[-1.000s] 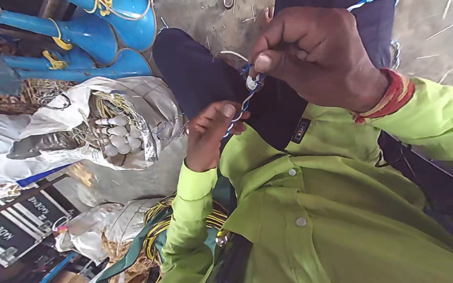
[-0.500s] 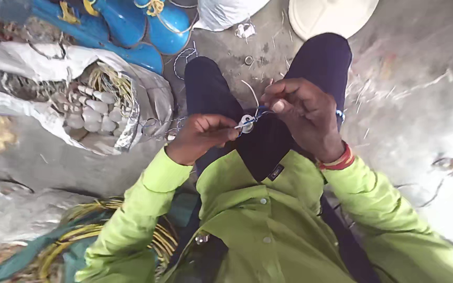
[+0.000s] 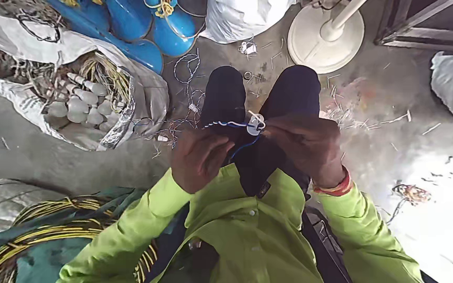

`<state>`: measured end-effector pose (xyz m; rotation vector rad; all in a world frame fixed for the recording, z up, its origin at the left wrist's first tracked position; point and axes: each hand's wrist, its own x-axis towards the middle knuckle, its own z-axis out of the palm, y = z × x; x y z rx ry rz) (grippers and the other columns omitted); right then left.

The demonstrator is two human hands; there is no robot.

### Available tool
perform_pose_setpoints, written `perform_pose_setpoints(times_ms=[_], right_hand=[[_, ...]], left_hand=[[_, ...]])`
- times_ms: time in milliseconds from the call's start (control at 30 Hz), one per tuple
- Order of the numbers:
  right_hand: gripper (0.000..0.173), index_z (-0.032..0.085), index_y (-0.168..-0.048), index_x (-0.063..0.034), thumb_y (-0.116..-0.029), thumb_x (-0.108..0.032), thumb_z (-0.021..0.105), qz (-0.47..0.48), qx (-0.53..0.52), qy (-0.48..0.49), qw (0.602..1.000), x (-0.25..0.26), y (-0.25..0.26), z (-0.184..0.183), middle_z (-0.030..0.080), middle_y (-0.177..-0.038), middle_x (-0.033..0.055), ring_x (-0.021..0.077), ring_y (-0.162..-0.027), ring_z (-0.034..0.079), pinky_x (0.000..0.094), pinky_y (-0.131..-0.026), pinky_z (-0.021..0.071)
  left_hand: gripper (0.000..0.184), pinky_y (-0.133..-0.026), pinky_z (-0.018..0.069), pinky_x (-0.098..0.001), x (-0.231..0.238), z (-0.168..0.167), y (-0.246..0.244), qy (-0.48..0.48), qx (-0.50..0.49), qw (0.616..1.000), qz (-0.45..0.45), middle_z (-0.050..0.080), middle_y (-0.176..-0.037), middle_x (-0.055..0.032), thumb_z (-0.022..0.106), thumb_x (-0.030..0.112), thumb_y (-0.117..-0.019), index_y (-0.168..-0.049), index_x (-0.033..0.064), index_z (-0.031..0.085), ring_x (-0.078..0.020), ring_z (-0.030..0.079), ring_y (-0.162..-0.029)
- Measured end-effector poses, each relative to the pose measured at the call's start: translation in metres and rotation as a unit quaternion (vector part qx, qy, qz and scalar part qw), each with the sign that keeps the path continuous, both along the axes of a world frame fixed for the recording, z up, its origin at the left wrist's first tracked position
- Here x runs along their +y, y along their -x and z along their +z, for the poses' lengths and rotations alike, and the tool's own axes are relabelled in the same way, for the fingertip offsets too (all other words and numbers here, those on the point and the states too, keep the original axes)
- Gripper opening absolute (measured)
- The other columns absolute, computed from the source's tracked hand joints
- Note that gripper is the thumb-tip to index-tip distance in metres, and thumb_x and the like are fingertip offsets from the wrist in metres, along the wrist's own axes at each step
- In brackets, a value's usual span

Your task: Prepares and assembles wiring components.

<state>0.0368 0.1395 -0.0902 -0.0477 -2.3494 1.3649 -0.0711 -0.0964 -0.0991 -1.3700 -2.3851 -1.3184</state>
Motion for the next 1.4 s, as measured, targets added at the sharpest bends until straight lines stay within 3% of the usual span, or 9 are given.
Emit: perform_pose_setpoints(times_ms=[67,133,233,533,767,867,1067,1167,1400], right_hand=[[0.016,0.078,-0.101,-0.0006,-0.0967,-0.014,0.07,-0.019,0.04,-0.088,0.995,0.002,0.0,-0.003,0.075,-0.092,0.0106,0.0136,-0.086,0.071,0.0268,-0.079,0.0586],[0.014,0.078,-0.099,-0.0023,-0.0969,-0.013,0.07,0.007,0.092,-0.139,0.986,0.002,-0.001,-0.007,0.075,-0.091,0.0112,0.017,-0.087,0.071,0.0301,-0.079,0.0586],[0.011,0.075,-0.103,-0.0045,-0.0977,-0.011,0.069,0.061,0.125,-0.193,0.971,-0.004,-0.008,-0.016,0.075,-0.09,0.011,0.0196,-0.085,0.071,0.0349,-0.081,0.0582],[0.023,0.076,-0.112,-0.0023,-0.1022,-0.02,0.064,-0.108,-0.002,-0.055,0.993,0.013,-0.022,-0.017,0.077,-0.102,0.0078,0.0076,-0.093,0.072,0.0254,-0.084,0.0594],[0.023,0.073,-0.115,0.0023,-0.1002,-0.013,0.065,-0.206,0.102,-0.081,0.97,0.016,0.014,0.025,0.073,-0.106,0.0107,0.0074,-0.091,0.068,0.0233,-0.08,0.0575],[0.028,0.072,-0.125,-0.005,-0.1038,-0.017,0.057,-0.112,-0.022,-0.125,0.986,-0.003,0.009,0.011,0.075,-0.106,0.0093,0.0156,-0.092,0.073,0.034,-0.083,0.061],[0.031,0.069,-0.126,-0.0053,-0.1001,-0.02,0.064,0.045,-0.346,-0.149,0.925,0.033,-0.031,0.003,0.072,-0.104,0.0238,0.0455,-0.093,0.07,0.0682,-0.081,0.0524],[0.05,0.063,-0.138,-0.0059,-0.0962,-0.034,0.068,-0.057,-0.145,-0.059,0.986,0.03,-0.053,0.011,0.07,-0.123,0.0143,0.024,-0.108,0.069,0.0484,-0.095,0.0565],[0.017,0.068,-0.103,-0.0052,-0.1008,-0.019,0.058,-0.102,0.244,-0.051,0.963,-0.048,-0.087,0.014,0.065,-0.081,0.0029,0.0054,-0.071,0.062,0.0215,-0.065,0.0541]], left_hand=[[0.022,-0.069,0.0595,-0.0232,-0.001,0.0,-0.016,0.005,-0.303,0.953,0.0,0.073,-0.088,-0.0006,0.059,0.018,-0.1038,-0.096,0.0033,0.074,-0.0047,0.068,-0.076],[0.041,-0.072,0.0623,-0.0299,0.006,0.001,-0.018,-0.019,-0.62,0.785,0.004,0.077,-0.097,-0.0061,0.042,0.03,-0.11,-0.114,0.0007,0.071,-0.0131,0.074,-0.08],[0.043,-0.087,0.0619,-0.0366,0.019,0.005,-0.001,-0.129,-0.77,0.625,0.02,0.074,-0.113,-0.0088,0.041,0.037,-0.1102,-0.134,0.0069,0.061,-0.0191,0.074,-0.095],[0.047,-0.071,0.0574,-0.0241,0.057,0.095,0.111,-0.079,-0.39,0.911,-0.11,0.069,-0.1,0.0054,0.033,0.033,-0.1122,-0.137,0.0048,0.061,-0.0057,0.065,-0.08],[0.042,-0.067,0.0618,-0.0232,0.078,0.113,0.153,-0.267,-0.54,0.798,-0.006,0.072,-0.087,0.0007,0.029,0.027,-0.1137,-0.118,0.0072,0.066,-0.0081,0.07,-0.071],[0.041,-0.078,0.0615,-0.0234,0.061,0.11,0.157,-0.342,-0.579,0.738,0.053,0.072,-0.089,0.0004,0.027,0.028,-0.1136,-0.111,0.0107,0.064,-0.0086,0.072,-0.08],[0.038,-0.092,0.0592,-0.0334,0.015,0.079,0.089,-0.264,-0.585,0.767,0.022,0.073,-0.103,-0.0032,0.028,0.023,-0.112,-0.13,0.0088,0.058,-0.0146,0.072,-0.094],[0.035,-0.093,0.0597,-0.037,0.015,0.054,0.021,-0.196,-0.631,0.75,-0.024,0.072,-0.113,-0.0093,0.041,0.014,-0.1082,-0.132,0.0006,0.062,-0.0185,0.073,-0.096],[0.034,-0.096,0.0585,-0.0397,-0.004,0.03,-0.074,-0.1,-0.588,0.793,-0.125,0.073,-0.119,-0.0086,0.049,0.014,-0.1069,-0.136,0.002,0.063,-0.0188,0.072,-0.102]])
